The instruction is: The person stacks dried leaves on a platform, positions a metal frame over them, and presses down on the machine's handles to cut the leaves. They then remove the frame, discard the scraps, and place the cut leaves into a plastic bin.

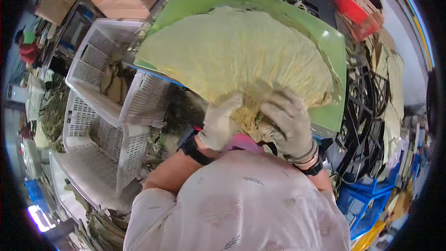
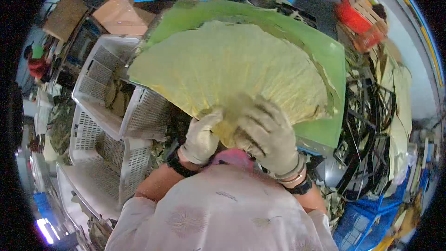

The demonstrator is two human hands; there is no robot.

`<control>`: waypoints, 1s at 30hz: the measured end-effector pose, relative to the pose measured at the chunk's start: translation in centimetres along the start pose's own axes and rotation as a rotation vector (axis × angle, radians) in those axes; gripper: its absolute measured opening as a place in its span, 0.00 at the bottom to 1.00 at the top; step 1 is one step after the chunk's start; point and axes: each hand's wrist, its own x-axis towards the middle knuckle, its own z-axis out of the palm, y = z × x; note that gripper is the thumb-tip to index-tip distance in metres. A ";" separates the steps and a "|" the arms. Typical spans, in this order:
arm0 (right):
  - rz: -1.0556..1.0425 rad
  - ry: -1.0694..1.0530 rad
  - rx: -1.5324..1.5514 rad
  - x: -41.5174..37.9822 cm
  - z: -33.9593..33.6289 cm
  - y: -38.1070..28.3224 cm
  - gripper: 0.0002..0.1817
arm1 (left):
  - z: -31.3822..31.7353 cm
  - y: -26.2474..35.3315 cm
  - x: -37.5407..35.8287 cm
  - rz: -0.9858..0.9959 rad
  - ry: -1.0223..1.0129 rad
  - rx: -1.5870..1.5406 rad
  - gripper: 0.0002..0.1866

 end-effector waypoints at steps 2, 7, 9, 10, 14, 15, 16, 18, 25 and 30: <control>-0.101 -0.072 0.086 0.3 1.9 0.4 0.19 | 0.0 0.7 0.2 -0.020 -0.009 0.133 0.10; 0.087 0.011 0.149 -0.7 3.0 0.6 0.23 | 0.7 2.9 0.5 -0.636 0.165 -1.074 0.19; 0.155 0.076 0.173 -1.4 3.6 1.0 0.23 | 1.4 -1.0 -1.4 -0.559 0.095 -1.191 0.29; 0.246 0.148 0.202 -1.5 3.8 1.1 0.24 | 1.3 -0.6 -1.3 -0.541 0.104 -1.198 0.29; 0.553 0.342 0.461 -1.5 4.4 1.4 0.23 | 0.8 4.5 0.9 -0.499 0.131 -1.113 0.27; 0.592 0.364 0.561 -1.4 4.5 1.1 0.27 | 0.5 5.1 1.3 -0.524 0.069 -0.973 0.25; 0.580 0.361 0.553 -1.5 4.6 1.2 0.27 | 0.2 5.3 1.6 -0.546 0.011 -0.833 0.23; 0.641 0.376 0.559 -2.1 4.9 1.6 0.26 | 0.5 4.1 0.8 -0.511 0.009 -0.623 0.15; 0.506 0.317 0.083 -4.4 3.5 5.3 0.25 | -0.1 3.8 1.6 -0.523 0.114 -0.558 0.13; 0.562 0.515 0.206 -1.1 2.7 0.8 0.26 | -2.4 1.4 0.4 -0.521 0.057 -0.411 0.12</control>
